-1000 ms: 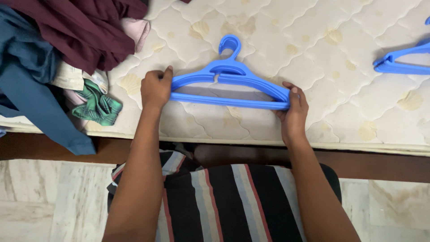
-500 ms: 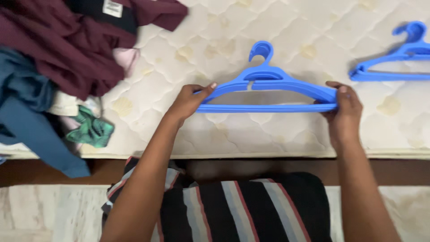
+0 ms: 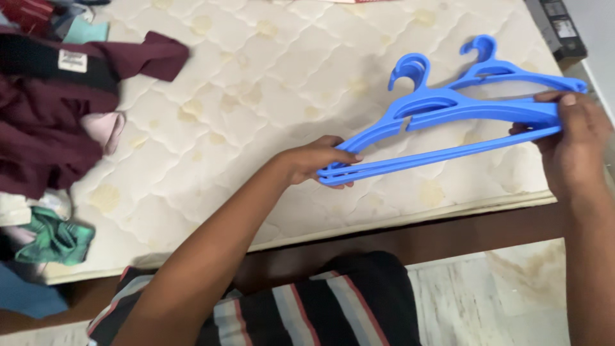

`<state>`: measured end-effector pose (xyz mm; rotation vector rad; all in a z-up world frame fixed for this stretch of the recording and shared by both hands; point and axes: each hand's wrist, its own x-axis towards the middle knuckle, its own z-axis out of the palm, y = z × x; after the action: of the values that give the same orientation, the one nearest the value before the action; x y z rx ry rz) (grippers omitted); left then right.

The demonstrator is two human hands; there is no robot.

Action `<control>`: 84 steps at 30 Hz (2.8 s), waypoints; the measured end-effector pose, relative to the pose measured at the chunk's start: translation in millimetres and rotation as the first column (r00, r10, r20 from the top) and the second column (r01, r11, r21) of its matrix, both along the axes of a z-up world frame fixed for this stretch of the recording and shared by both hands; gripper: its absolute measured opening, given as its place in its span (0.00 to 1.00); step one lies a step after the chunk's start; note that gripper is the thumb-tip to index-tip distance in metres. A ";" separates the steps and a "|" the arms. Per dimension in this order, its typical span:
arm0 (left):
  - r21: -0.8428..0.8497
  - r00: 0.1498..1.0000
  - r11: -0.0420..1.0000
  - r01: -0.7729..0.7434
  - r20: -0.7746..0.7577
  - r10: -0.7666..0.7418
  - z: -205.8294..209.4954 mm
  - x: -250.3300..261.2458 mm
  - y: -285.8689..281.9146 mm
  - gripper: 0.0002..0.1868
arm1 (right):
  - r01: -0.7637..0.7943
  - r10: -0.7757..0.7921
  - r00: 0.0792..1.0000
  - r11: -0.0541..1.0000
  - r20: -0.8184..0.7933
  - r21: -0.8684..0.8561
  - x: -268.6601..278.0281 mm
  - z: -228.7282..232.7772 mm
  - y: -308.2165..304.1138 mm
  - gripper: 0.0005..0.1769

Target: The person assembles blue plastic hangers by hand on a mattress, snapping the two halves together one by one. After assembling several hangers, the person picks up a maroon shirt and begins to unfold it.

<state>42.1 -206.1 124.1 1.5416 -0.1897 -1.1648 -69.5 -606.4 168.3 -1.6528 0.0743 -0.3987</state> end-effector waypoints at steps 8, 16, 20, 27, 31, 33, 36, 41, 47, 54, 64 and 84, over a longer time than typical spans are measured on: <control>0.093 0.936 0.996 0.008 0.351 -0.040 12.5 15.5 -84.1 0.23 | 0.121 -0.126 0.986 0.991 0.105 0.053 -5.8 -29.2 -86.6 0.19; 0.020 0.919 1.000 0.004 0.394 -0.011 18.9 48.1 -137.2 0.21 | 0.182 -0.236 0.939 0.958 0.249 0.221 9.5 -57.5 -122.3 0.35; -0.040 0.914 0.997 -0.059 0.401 0.070 21.1 78.6 -174.0 0.19 | 0.544 -0.528 0.836 0.834 0.151 -0.094 11.0 -111.8 -88.4 0.39; 0.059 0.748 0.976 -0.211 0.653 0.122 -8.9 137.7 -250.6 0.21 | 0.176 -0.543 0.836 0.400 -0.078 -0.899 -11.0 -206.6 -2.4 0.44; 0.130 0.796 0.966 -0.222 0.597 0.102 -23.8 140.2 -277.7 0.31 | 0.174 -0.568 0.821 0.361 -0.068 -0.916 -7.5 -204.6 1.0 0.44; 0.231 0.775 0.946 -0.229 0.631 0.034 -23.1 143.4 -285.2 0.22 | 0.201 -0.566 0.822 0.378 -0.054 -0.904 -6.0 -212.2 0.0 0.43; 0.274 0.752 0.930 -0.244 0.659 0.004 -34.9 145.9 -288.3 0.21 | 0.217 -0.563 0.826 0.376 -0.036 -0.901 -10.3 -216.5 0.8 0.42; 0.354 0.733 0.907 -0.230 0.676 -0.077 -67.2 160.6 -299.2 0.30 | 0.210 -0.567 0.823 0.355 -0.031 -0.911 -6.9 -216.7 -0.9 0.42; 0.368 0.647 0.887 -0.279 0.755 -0.110 -87.0 155.8 -302.4 0.22 | 0.199 -0.600 0.769 0.551 -0.219 -0.810 2.4 -188.7 -21.2 0.51; 0.524 0.536 0.777 -0.348 0.792 -0.294 -51.6 116.2 -306.3 0.19 | 0.398 -0.344 0.885 0.908 -0.313 0.129 94.0 -174.3 -60.9 0.64; 0.399 0.481 0.897 -0.190 0.834 -0.269 -79.8 121.3 -311.2 0.17 | 0.445 -0.359 0.885 0.842 -0.298 0.306 148.2 -180.6 -60.2 0.49; 0.121 0.655 0.993 0.004 0.750 -0.094 -50.3 -22.9 -26.2 0.10 | 0.189 -0.127 0.881 0.978 -0.457 0.092 -5.9 -148.2 35.5 0.46</control>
<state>19.2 -232.2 73.8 2.0674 -0.7441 -0.4926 -75.4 -571.0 20.1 -1.5813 0.5759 -0.1213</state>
